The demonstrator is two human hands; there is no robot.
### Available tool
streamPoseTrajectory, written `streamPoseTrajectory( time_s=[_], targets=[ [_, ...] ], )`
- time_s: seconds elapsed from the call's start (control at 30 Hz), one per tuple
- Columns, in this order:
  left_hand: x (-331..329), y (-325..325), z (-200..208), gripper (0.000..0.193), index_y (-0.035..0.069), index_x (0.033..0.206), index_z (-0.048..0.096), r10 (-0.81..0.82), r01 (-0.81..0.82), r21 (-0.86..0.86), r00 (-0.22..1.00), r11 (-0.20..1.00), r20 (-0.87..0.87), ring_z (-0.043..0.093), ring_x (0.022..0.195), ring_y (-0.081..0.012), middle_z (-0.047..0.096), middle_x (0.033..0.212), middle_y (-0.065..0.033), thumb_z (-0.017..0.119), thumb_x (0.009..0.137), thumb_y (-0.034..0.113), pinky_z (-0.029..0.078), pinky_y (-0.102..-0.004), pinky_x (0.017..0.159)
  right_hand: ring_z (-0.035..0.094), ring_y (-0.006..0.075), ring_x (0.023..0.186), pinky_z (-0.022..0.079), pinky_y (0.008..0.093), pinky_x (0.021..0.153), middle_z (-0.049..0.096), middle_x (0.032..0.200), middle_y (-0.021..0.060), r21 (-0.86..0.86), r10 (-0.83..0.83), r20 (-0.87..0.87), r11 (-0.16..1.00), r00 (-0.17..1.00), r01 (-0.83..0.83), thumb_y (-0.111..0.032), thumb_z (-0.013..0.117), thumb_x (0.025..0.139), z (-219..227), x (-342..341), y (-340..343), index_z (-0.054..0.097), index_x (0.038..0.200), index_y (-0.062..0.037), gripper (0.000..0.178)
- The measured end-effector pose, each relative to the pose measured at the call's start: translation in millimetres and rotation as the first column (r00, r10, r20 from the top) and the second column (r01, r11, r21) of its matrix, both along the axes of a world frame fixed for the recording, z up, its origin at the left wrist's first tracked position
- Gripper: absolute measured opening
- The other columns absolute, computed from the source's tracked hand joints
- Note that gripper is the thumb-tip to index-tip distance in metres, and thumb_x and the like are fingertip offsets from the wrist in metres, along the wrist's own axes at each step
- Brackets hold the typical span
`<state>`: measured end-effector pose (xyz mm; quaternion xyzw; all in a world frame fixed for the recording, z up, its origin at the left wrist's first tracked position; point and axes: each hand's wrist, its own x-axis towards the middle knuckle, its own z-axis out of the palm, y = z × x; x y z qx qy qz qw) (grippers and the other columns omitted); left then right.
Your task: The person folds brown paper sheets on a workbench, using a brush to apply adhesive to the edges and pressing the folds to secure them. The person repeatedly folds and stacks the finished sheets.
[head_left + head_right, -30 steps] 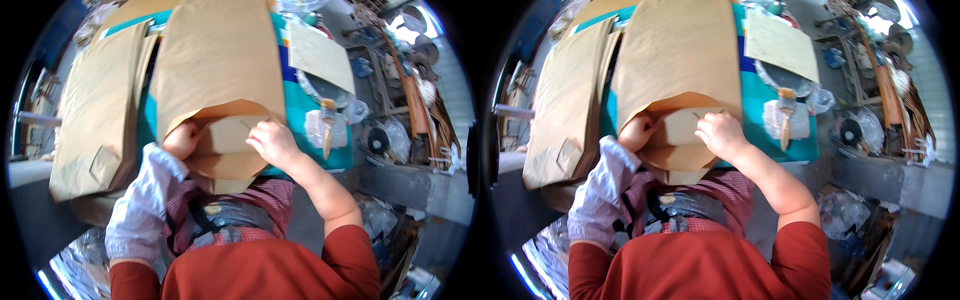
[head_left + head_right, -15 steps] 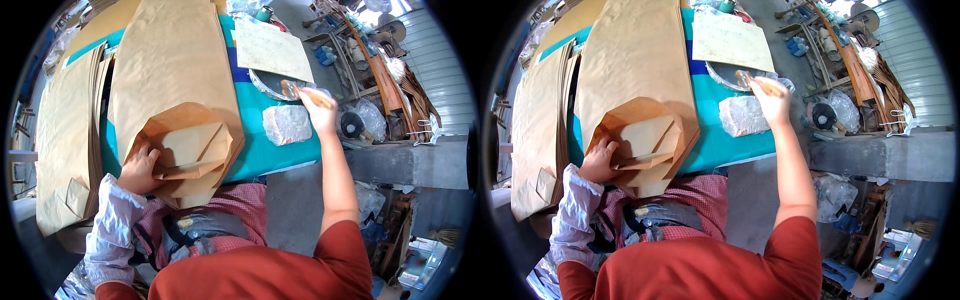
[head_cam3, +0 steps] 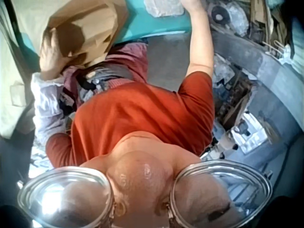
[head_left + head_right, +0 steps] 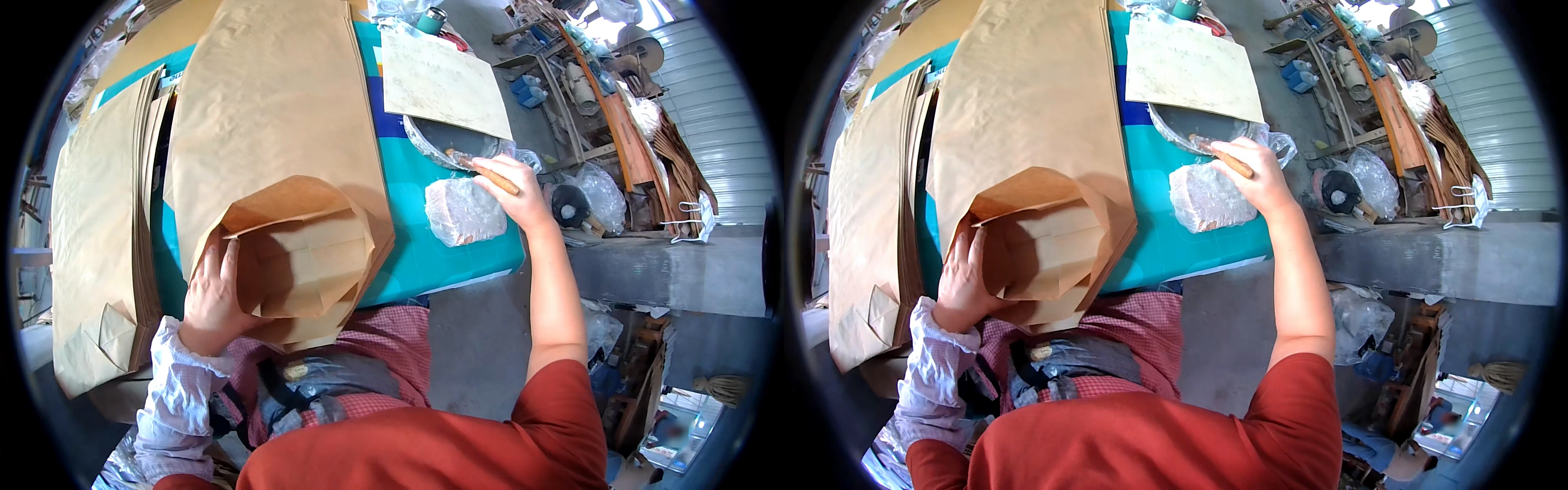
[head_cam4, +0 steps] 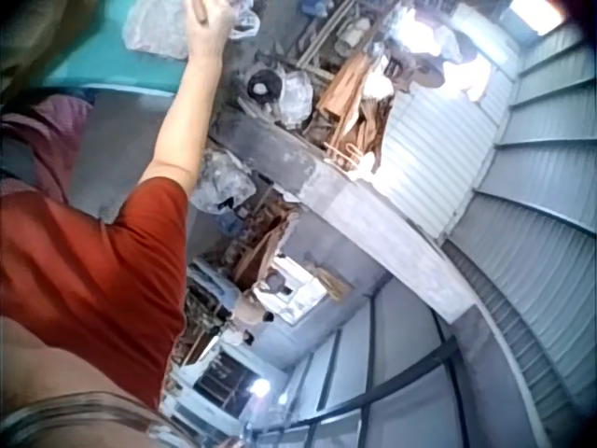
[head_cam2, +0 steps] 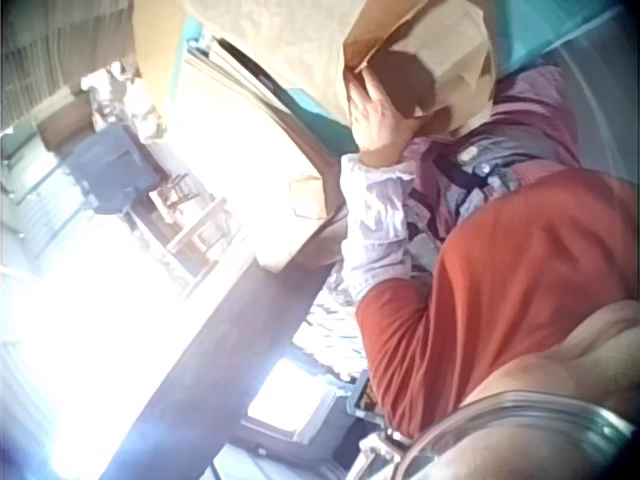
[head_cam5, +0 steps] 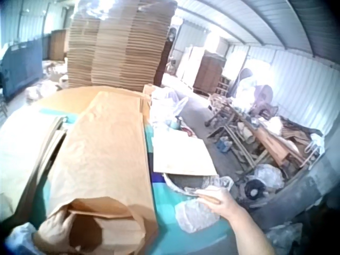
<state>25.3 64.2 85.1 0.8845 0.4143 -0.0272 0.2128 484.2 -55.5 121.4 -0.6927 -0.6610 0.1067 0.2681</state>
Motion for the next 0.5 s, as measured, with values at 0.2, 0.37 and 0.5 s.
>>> streamPoseTrajectory(
  time_s=[0.2,0.37,0.5],
  targets=[
    [10,-2,5,0.123,0.004,0.147,0.031,-0.024,0.025,0.014,0.998,1.0,-0.057,0.041,0.132,-0.0433,0.029,0.149,-0.028,0.094,0.046,0.036,0.039,-0.0454,0.109,0.06,0.0078,0.07,0.045,0.0197,0.06,0.069,0.084,0.0078,-0.194,-0.342,-0.638,0.938,0.69,0.286,-0.008,0.073,0.084,12,43,-9,0.071,0.1,0.0014,0.019],
    [-2,14,-5,0.131,0.007,0.152,0.019,-0.024,0.038,-0.101,0.991,0.994,0.134,0.03,0.14,-0.0426,0.026,0.152,-0.026,0.093,0.048,0.035,0.032,-0.0449,0.114,0.046,0.0075,0.052,0.039,0.0172,0.051,0.062,0.073,0.0038,0.047,0.03,-0.999,0.885,0.044,0.462,-0.018,0.056,0.094,-7,29,-4,0.066,0.092,0.0016,0.023],
    [-11,25,-21,0.133,0.007,0.153,0.014,-0.041,0.092,-0.178,0.962,0.98,0.272,0.027,0.14,-0.0427,0.029,0.15,-0.0252,0.093,0.049,0.033,0.028,-0.044,0.116,0.049,0.007,0.056,0.038,0.0184,0.05,0.064,0.081,0.0062,0.14,0.016,-0.973,0.834,0.23,0.533,-0.023,0.052,0.095,-4,-138,2,0.065,0.096,0.0012,0.027]
  ],
)
